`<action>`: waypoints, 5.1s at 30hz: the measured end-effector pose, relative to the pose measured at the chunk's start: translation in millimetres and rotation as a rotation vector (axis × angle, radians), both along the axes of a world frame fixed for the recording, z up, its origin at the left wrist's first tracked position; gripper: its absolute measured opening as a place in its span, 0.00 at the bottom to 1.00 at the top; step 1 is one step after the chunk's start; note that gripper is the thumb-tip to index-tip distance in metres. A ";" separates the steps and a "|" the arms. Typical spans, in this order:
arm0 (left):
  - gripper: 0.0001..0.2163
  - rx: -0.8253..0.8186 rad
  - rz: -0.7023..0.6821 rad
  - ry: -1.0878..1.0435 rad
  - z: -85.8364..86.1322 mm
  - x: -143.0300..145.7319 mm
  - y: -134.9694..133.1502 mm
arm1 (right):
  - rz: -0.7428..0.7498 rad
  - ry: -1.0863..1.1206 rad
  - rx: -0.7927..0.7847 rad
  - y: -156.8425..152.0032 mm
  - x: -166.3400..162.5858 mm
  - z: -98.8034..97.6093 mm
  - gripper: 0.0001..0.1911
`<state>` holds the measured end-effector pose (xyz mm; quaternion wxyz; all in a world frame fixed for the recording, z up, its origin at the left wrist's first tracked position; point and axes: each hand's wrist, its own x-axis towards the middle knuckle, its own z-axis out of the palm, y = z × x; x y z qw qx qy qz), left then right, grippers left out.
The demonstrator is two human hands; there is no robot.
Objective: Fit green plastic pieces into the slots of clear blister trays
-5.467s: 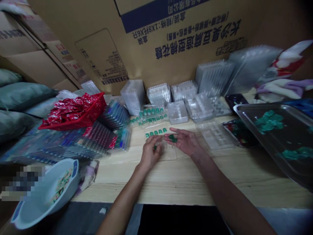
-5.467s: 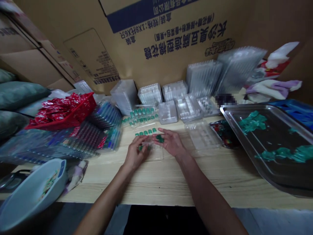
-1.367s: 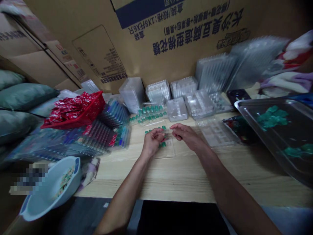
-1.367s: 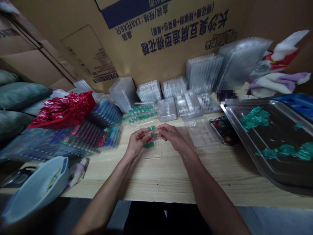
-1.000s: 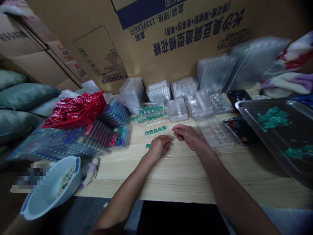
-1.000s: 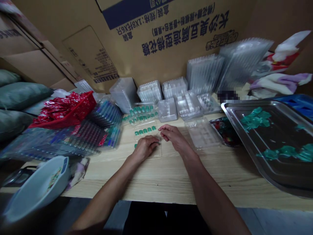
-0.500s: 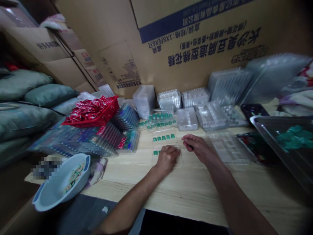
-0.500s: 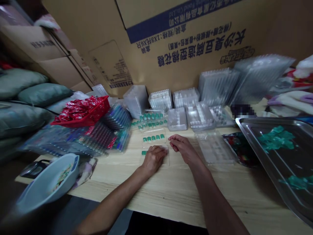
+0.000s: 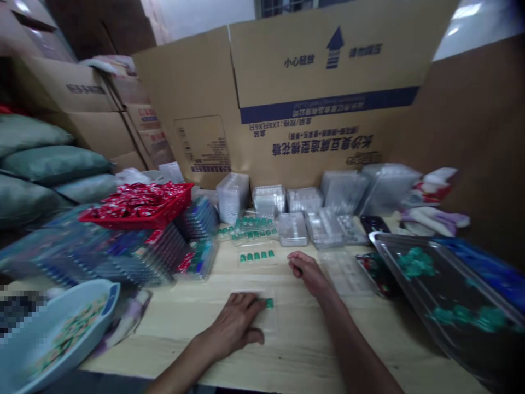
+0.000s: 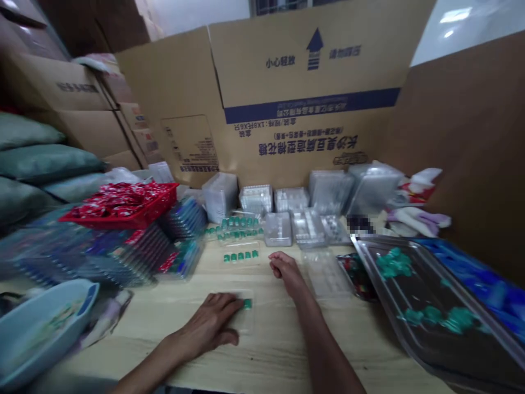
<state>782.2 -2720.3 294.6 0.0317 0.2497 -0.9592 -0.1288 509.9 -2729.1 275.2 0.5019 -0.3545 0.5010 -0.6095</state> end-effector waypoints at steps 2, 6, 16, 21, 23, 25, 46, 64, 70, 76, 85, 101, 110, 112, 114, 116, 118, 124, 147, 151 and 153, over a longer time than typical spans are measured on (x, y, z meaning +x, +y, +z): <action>0.27 -0.083 -0.033 -0.009 2.9 7.0 -1.5 | -0.047 0.022 -0.002 1.8 2.7 9.5 0.14; 0.21 -0.264 -0.036 0.107 21.8 10.5 -39.5 | -0.099 0.062 -0.014 13.8 7.0 33.9 0.13; 0.33 -0.098 0.170 0.036 10.2 -24.8 -156.5 | -0.160 0.268 0.026 91.0 -17.7 47.0 0.15; 0.42 0.049 0.260 0.274 -4.7 -13.5 -154.6 | -0.259 0.340 0.174 110.2 -46.6 19.2 0.20; 0.37 0.047 0.322 0.360 -4.1 -11.8 -153.8 | -0.310 0.407 0.201 109.9 -53.9 14.8 0.21; 0.32 0.015 0.291 0.331 -2.9 -11.5 -152.2 | -0.344 0.501 0.192 105.8 -57.9 14.4 0.21; 0.18 -0.048 0.223 0.283 34.9 -176.8 -131.2 | -0.238 0.985 0.102 -7.2 -27.5 22.3 0.12; 0.12 0.973 0.624 1.404 92.5 -111.0 -118.2 | -0.263 0.386 0.003 65.6 -19.1 67.5 0.22; 0.16 1.124 0.637 1.285 91.8 -82.3 -70.3 | -0.422 0.345 -0.035 81.1 -11.4 82.9 0.30; 0.16 0.873 0.577 1.314 49.4 -78.6 -16.9 | -0.357 0.422 -0.033 93.5 23.6 80.1 0.23; 0.17 0.957 0.262 1.074 5.5 -73.8 53.6 | -0.186 0.300 -0.028 82.7 57.7 52.5 0.18; 0.20 1.461 0.516 1.147 3.9 -69.5 41.8 | 0.218 0.044 0.039 95.8 59.8 39.5 0.20; 0.19 1.358 0.516 1.114 6.2 -70.8 46.5 | 0.239 -0.021 0.030 101.4 56.2 39.4 0.19; 0.18 1.353 0.512 1.116 6.3 -71.9 47.8 | 0.241 -0.045 0.032 102.5 54.8 39.5 0.19; 0.17 1.342 0.505 1.113 6.9 -72.9 49.2 | 0.243 -0.068 0.037 103.3 53.7 39.6 0.19; 0.16 1.317 0.493 1.111 8.2 -73.4 51.0 | 0.246 -0.079 0.040 103.9 52.9 40.4 0.19; 0.15 1.271 0.473 1.111 10.0 -73.6 53.3 | 0.245 -0.078 0.048 104.4 52.7 42.2 0.18; 0.13 1.133 0.434 1.083 13.9 -75.1 59.3 | 0.162 0.015 0.143 105.6 57.2 49.3 0.12; 0.19 1.315 0.870 1.247 -5.7 -59.7 13.7 | -0.168 0.291 0.150 118.9 34.5 25.8 0.35; 0.17 1.020 0.713 1.114 -15.7 -76.4 21.2 | 0.080 -0.062 0.062 116.9 65.6 20.8 0.37; 0.15 0.792 0.691 1.076 -14.3 -82.5 26.0 | 0.045 -0.041 -0.009 111.0 77.5 21.0 0.35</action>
